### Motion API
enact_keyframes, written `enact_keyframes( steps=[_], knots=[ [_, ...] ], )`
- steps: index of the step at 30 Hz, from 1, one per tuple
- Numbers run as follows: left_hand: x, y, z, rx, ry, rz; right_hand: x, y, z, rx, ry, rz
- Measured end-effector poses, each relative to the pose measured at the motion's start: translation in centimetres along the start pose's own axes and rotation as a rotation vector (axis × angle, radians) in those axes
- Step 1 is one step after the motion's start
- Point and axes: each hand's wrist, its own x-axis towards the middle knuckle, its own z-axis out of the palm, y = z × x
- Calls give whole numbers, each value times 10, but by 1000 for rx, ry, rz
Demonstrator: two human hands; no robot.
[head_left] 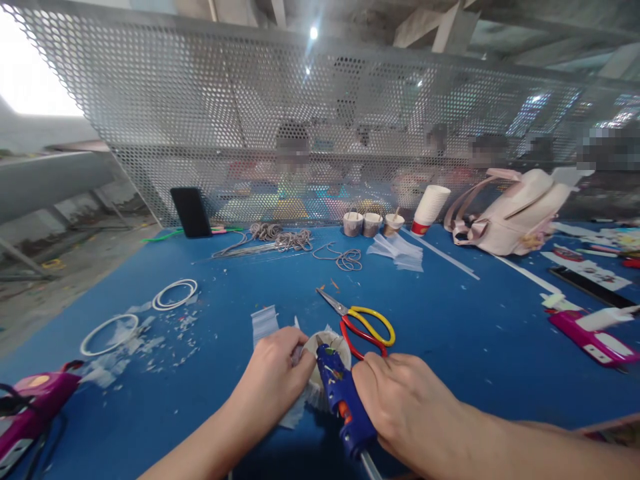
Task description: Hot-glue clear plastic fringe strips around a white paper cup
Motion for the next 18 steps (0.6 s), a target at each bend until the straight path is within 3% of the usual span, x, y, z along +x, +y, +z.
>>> enact_keyframes(
  steps=[18],
  knots=[
    [-1, 0, 2, -5, -67, -49, -1, -4, -3, -66, 51, 38]
  ],
)
